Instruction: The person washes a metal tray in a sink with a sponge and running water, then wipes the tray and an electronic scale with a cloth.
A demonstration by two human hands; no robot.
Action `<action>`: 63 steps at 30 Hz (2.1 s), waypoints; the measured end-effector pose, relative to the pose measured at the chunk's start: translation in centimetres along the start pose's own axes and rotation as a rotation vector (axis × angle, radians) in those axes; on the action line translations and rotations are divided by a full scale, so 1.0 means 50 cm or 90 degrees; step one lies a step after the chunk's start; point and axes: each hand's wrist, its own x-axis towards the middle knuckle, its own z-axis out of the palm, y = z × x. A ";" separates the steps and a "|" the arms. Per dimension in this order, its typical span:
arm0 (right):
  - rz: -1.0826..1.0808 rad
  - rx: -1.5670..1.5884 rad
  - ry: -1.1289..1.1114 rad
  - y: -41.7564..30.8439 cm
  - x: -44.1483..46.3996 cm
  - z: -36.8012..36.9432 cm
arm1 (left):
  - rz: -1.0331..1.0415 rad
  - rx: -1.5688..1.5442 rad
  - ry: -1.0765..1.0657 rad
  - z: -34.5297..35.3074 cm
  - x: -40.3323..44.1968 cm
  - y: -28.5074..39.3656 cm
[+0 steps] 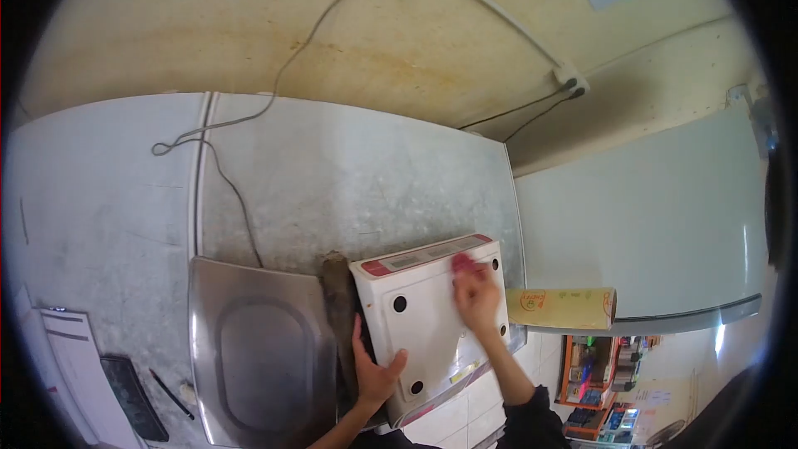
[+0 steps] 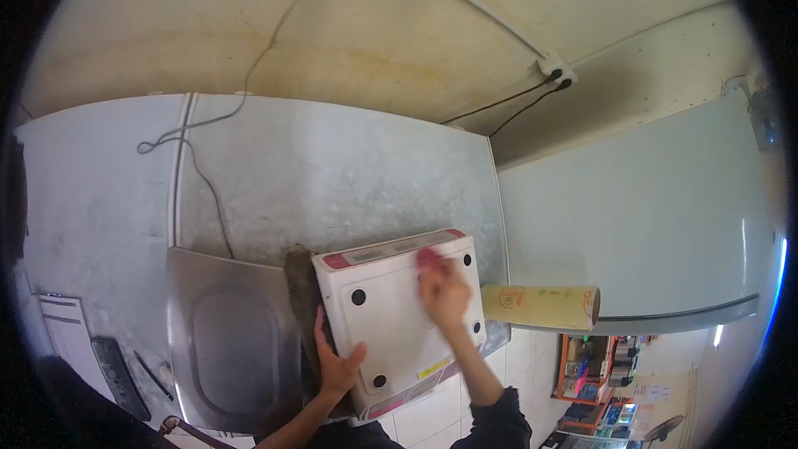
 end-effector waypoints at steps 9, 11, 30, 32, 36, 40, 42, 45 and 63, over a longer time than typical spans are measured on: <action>-0.183 0.090 -0.014 -0.180 0.066 0.050 | 0.022 0.063 0.006 0.005 0.005 -0.006; -0.233 0.186 -0.082 -0.177 0.102 0.047 | 0.013 0.061 0.018 0.014 0.006 -0.003; -0.038 0.069 -0.180 -0.030 0.154 0.051 | 0.016 0.056 0.077 0.022 0.004 -0.007; 0.099 0.037 -0.108 0.102 0.178 -0.006 | 0.013 0.059 0.072 0.019 0.008 -0.005; 0.176 -0.035 0.042 0.151 0.139 0.032 | 0.010 0.039 0.073 0.028 0.008 -0.001; 0.046 0.089 -0.171 -0.101 0.017 0.075 | 0.049 0.094 0.085 0.020 0.005 -0.015; -0.148 0.214 0.021 -0.143 -0.005 0.043 | 0.028 0.152 0.090 0.020 0.007 -0.022; -0.037 0.144 -0.008 0.008 0.010 0.024 | 0.044 0.097 0.100 0.017 0.004 -0.029; 0.165 0.091 0.192 0.188 -0.032 -0.025 | 0.104 0.094 0.072 0.023 -0.007 -0.033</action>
